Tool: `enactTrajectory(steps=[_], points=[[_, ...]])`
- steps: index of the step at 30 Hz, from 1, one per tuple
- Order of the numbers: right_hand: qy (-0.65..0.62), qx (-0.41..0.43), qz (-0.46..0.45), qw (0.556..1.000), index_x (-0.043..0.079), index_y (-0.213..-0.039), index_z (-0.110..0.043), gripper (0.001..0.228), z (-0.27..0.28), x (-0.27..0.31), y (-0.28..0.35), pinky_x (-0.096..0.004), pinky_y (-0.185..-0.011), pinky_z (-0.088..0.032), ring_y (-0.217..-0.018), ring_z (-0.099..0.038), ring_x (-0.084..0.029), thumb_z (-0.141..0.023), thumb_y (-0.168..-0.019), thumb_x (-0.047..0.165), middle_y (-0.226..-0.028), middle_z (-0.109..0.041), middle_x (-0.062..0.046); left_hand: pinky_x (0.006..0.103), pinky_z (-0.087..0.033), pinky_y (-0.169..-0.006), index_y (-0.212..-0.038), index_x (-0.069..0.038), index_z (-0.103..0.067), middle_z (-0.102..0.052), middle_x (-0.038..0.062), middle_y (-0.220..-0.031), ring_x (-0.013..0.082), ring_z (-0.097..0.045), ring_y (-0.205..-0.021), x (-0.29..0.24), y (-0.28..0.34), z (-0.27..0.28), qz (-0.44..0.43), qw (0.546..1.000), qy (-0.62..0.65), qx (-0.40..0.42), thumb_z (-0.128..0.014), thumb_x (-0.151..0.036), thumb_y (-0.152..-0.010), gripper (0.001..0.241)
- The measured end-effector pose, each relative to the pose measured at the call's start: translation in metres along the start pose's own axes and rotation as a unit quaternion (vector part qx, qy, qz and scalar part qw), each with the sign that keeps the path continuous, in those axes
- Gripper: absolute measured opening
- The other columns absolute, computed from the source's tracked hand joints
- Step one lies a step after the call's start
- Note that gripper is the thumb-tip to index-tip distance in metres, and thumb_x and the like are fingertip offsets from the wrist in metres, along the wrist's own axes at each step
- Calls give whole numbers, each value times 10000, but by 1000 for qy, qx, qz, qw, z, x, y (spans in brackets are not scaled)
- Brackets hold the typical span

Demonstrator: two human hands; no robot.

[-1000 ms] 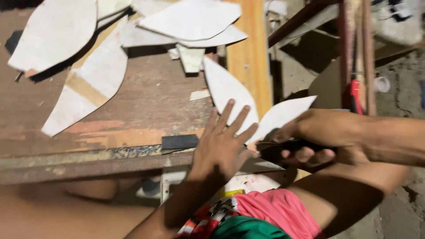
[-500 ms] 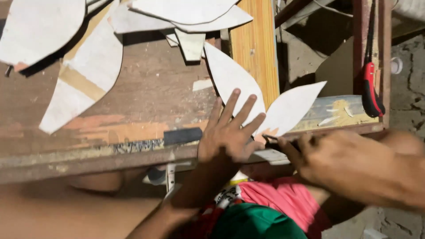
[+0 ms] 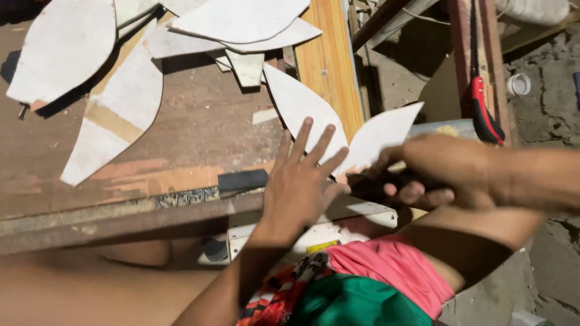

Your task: Assembling white wooden cutouts onto a wooden base using a screwdriver for alignment and a manual stapler for fastening.

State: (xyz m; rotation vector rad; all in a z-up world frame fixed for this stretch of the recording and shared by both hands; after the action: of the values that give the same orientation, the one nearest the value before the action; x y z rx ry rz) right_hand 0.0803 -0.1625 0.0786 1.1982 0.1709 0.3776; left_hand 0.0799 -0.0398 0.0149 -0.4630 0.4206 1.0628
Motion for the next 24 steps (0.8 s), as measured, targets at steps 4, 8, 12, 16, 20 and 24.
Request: enactTrajectory(steps=[4, 8, 12, 16, 20, 24], points=[[92, -17, 74, 993, -72, -1027, -643, 287, 1, 11, 25, -267, -268, -157, -405, -340, -243, -564, -1026, 204, -740, -609, -326, 621, -215, -1229, -1386, -242, -651, -476, 84, -1578, 403, -279, -1526, -4, 6, 13, -14, 998, 29, -55, -752, -515, -842, 617], [542, -114, 271, 787, 253, -1115, -709, 227, 18, 22, 28, -356, -544, -511, -596, -683, -246, -685, -909, 346, -709, -780, -92, 642, -222, -1219, -1362, -189, -660, -481, 120, -1566, 408, -294, -1518, -7, 8, 18, -31, 997, 33, -67, -721, -538, -873, 604], [625, -137, 363, 677, 325, -1175, -583, 249, 22, 5, 45, -396, -757, -561, -852, -752, -247, -615, -940, 398, -1008, -719, 35, 661, -207, -1213, -1340, -138, -655, -482, 175, -1554, 411, -296, -1516, -8, 10, 20, -42, 996, 56, -53, -745, -497, -874, 594], [559, -186, 493, 640, 287, -1090, -688, 262, 59, 9, 42, -384, -682, -547, -692, -768, -243, -608, -904, 454, -784, -794, -40, 659, -218, -1209, -1343, -137, -652, -473, 179, -1559, 406, -289, -1519, -9, 10, 19, -41, 997, 42, -46, -767, -501, -856, 618], [293, -231, 560, 740, 113, -1082, -764, 209, 112, 22, 37, -269, -517, -410, -543, -551, -144, -623, -930, 134, -723, -740, -64, 624, -226, -1223, -1332, -147, -644, -481, 172, -1555, 411, -308, -1513, -14, 11, 18, -44, 997, 3, -68, -740, -582, -853, 654], [-90, -189, 626, 751, -29, -1071, -657, 160, 147, 12, -21, -230, -424, -358, -496, -474, -145, -505, -1032, -3, -787, -638, -147, 558, -440, -1065, -1213, -150, -691, -677, 104, -1345, 380, -568, -1326, -25, 14, 31, -106, 978, -101, -149, -734, -534, -918, 486]])
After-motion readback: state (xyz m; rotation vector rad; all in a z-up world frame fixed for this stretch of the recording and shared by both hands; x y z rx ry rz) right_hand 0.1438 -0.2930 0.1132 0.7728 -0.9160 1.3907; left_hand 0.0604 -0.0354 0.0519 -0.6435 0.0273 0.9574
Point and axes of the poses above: each hand's wrist, its own y-axis away from the middle knuckle, its own z-axis out of the back of the hand, x = y × z, the point moved 10 cm from there along -y, towards the middle knuckle
